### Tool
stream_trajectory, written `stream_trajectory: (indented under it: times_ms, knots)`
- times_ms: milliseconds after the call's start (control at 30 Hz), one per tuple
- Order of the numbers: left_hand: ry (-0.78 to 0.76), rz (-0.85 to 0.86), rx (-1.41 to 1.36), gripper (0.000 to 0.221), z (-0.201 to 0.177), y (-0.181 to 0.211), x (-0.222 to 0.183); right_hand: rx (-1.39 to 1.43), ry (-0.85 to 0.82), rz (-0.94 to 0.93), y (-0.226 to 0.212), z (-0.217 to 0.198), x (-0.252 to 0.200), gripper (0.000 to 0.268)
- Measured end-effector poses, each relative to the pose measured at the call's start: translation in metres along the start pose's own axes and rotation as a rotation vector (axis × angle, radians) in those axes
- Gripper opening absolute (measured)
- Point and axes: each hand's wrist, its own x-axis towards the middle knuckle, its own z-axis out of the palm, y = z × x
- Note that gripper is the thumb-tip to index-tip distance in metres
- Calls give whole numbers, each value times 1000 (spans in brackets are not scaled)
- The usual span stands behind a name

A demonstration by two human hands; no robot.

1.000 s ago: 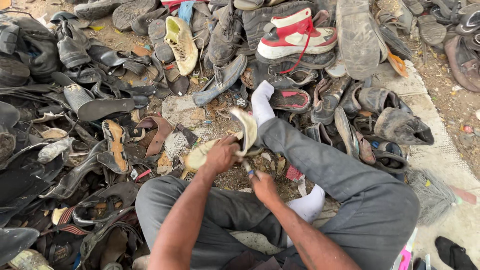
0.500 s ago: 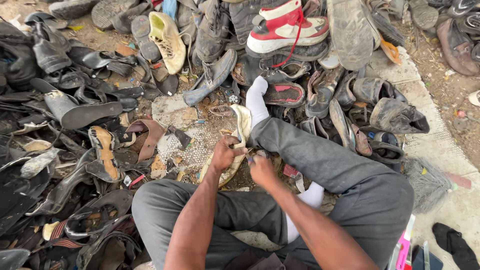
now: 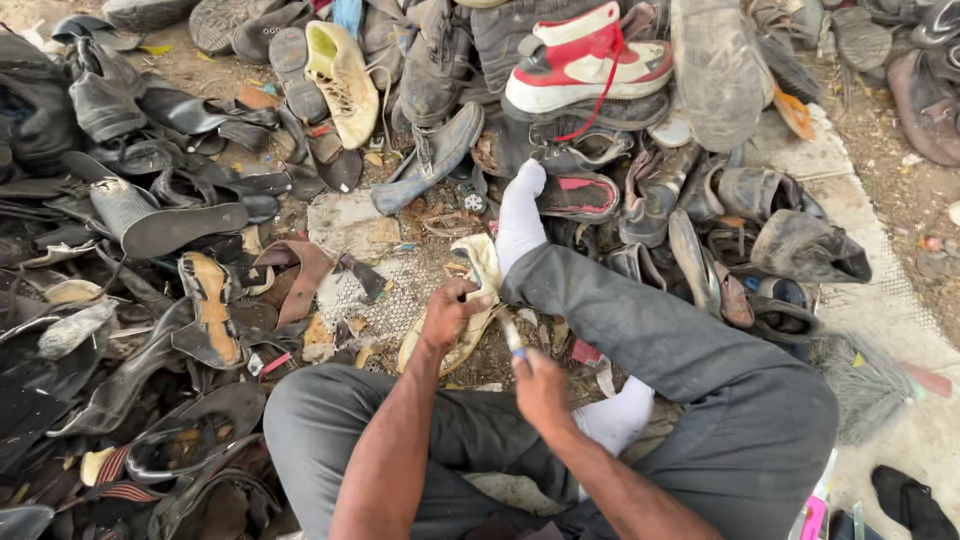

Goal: The person sits on the ground and uses a small knife to scrape, cut, and remove parts from multiple old shoes, including soles and uppers, one after another.

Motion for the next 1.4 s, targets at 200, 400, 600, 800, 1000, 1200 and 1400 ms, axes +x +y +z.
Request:
stream_trajectory:
  times_ms: [200,400,600,800,1000,1200,1400]
  knots:
    - [-16,335,638,38,7,43,-26,44,-211,29,-2,-1,38,28]
    - [-68,353,859,30,9,28,-19,164,-330,95,-17,4,70,27]
    - [-61,135,323,31,7,-6,-1,-121,-210,-223,-36,1,61,29]
    - [-105,-157,-55,52,-1,5,-7,-105,-234,-33,-34,-13,10,24]
    - [-69,-101,-223,61,-5,-2,-9,-109,-148,-50,-25,33,36,22]
    - [-19,-2,-197,69,-2,-38,3,-62,-173,-59,4,29,8,28]
    - [-16,79,-156,56,-7,-47,6,-70,-160,-79,-29,39,12,27]
